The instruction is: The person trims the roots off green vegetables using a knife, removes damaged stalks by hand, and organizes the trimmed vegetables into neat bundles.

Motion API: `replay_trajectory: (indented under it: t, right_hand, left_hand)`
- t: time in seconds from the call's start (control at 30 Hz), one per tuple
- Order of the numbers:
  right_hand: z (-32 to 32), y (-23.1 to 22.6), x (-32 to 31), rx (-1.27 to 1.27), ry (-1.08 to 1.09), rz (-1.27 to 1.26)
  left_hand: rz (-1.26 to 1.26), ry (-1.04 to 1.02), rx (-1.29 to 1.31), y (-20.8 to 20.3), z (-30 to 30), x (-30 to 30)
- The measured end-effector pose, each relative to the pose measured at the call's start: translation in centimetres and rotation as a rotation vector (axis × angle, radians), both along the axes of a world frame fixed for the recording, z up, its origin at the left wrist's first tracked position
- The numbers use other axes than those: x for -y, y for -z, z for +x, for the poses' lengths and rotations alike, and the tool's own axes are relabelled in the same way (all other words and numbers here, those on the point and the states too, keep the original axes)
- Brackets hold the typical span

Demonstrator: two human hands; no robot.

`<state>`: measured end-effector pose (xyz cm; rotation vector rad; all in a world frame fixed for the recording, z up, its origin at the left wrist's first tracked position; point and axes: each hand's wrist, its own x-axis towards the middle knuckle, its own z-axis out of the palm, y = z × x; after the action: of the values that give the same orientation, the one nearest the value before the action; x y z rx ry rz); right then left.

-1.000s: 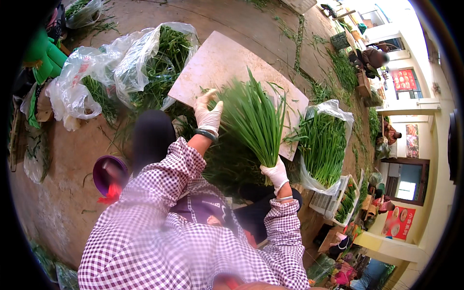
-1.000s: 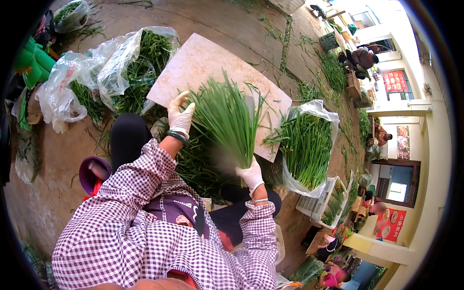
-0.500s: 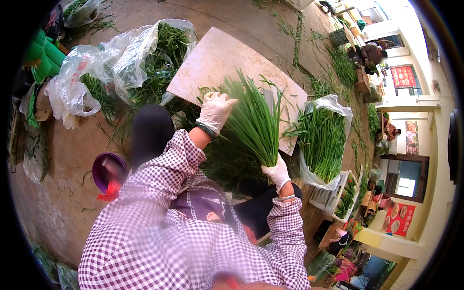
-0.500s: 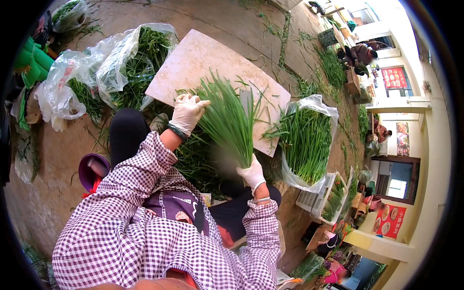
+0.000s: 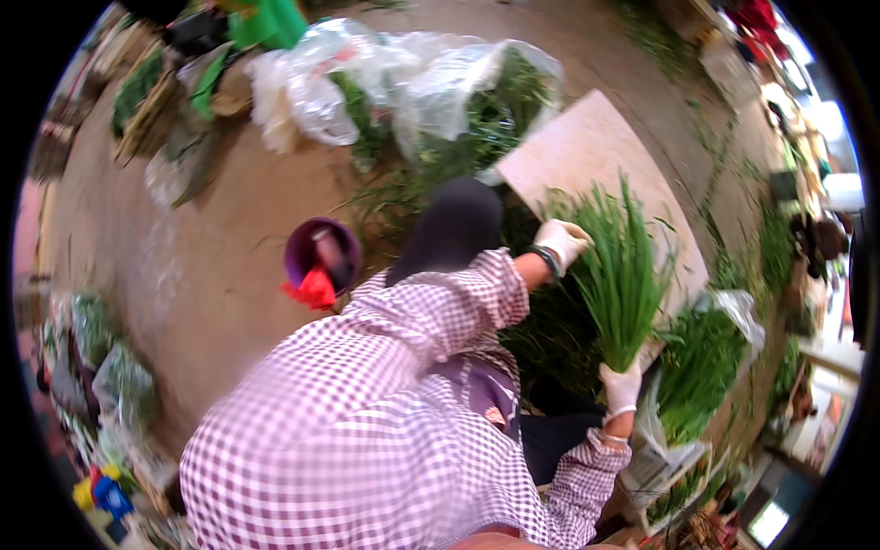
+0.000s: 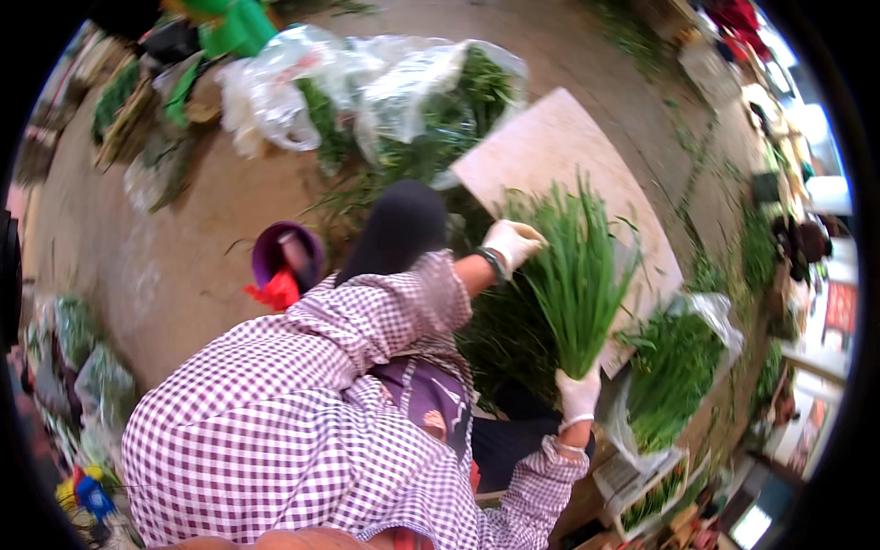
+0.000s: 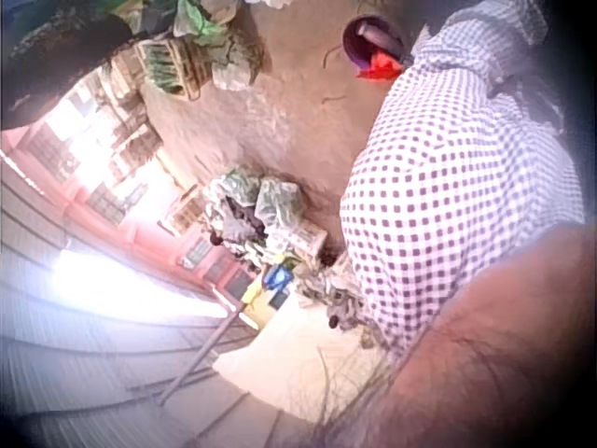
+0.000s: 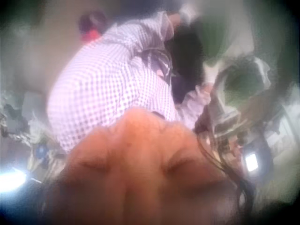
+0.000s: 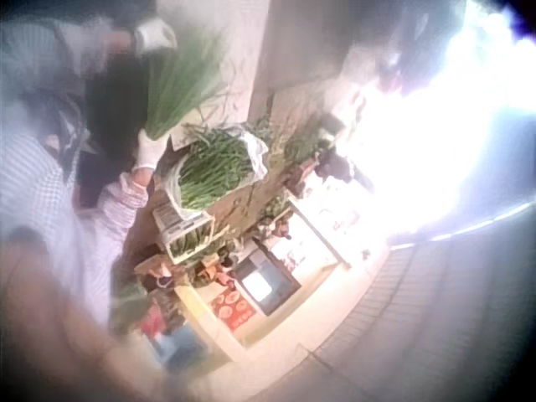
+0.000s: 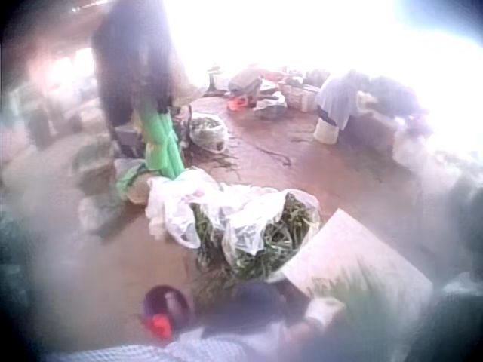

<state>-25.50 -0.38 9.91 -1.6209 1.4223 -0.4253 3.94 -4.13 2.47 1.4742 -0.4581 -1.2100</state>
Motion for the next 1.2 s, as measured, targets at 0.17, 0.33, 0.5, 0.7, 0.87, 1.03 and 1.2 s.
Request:
replay_trajectory:
  t: [0.17,0.33,0.5,0.7,0.87,1.03,1.2]
  right_hand:
    - [2.3,-2.4,0.7,-0.295,-0.193,-0.311]
    - [-0.3,-4.5,1.2,-0.373,-0.198,-0.374]
    - [-4.3,-3.6,2.3,-0.130,-0.005,-0.195]
    - [-8.1,-2.4,1.7,-0.060,0.088,-0.109]
    - [-8.1,-0.9,1.8,-0.167,-0.006,-0.205]
    - [-7.0,-0.4,1.6,-0.141,0.041,-0.112]
    - [-6.7,-1.0,1.7,-0.139,0.067,-0.121]
  left_hand:
    - [0.074,-0.131,-0.165,0.4,1.4,-0.1]
    - [-0.179,-0.231,0.165,-2.2,4.5,-0.4]
    - [-0.104,0.643,0.976,-8.5,2.7,-7.3]
    - [-0.442,0.365,0.651,-12.8,14.8,-16.0]
    - [0.304,0.453,0.669,-6.1,27.2,-28.5]
    - [0.779,0.603,0.664,3.2,32.1,-40.9]
    - [0.990,0.647,0.565,4.0,30.0,-42.6]
